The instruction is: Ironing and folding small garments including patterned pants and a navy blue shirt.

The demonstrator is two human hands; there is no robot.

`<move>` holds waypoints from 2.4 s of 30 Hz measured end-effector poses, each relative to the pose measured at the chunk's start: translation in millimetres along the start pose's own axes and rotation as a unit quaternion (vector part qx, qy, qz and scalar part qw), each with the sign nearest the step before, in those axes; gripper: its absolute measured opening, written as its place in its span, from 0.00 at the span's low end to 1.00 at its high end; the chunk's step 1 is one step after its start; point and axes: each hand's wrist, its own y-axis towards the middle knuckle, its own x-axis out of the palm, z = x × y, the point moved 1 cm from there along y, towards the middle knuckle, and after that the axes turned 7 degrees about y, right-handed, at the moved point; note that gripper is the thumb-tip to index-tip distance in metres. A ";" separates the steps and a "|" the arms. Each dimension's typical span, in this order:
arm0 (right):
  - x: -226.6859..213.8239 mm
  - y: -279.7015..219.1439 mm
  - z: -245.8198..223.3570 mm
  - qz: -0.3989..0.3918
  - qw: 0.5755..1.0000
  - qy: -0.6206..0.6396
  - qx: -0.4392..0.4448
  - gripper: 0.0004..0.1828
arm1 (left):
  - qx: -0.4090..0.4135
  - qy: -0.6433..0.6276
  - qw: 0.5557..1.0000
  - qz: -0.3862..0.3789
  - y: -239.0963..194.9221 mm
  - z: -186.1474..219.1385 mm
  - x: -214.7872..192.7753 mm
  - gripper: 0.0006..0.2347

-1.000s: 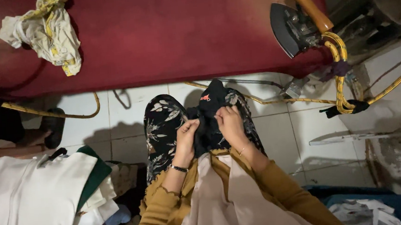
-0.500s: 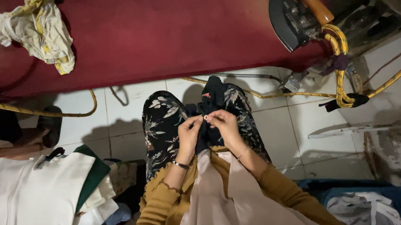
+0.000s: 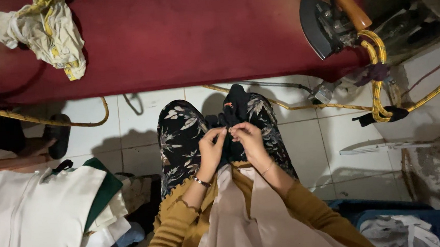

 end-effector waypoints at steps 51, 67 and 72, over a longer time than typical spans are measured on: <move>-13.6 15.9 21.8 -0.084 0.978 -0.185 -0.053 0.07 | 0.003 0.147 0.988 -0.052 4.1 17.2 -0.1 0.11; -23.3 18.1 7.6 -0.008 0.998 -0.027 0.054 0.05 | -0.007 0.079 0.997 -0.003 11.5 9.4 5.2 0.03; -31.4 11.1 -27.7 0.006 0.989 -0.130 -0.073 0.06 | -0.060 0.098 0.993 -0.040 8.5 1.7 1.1 0.06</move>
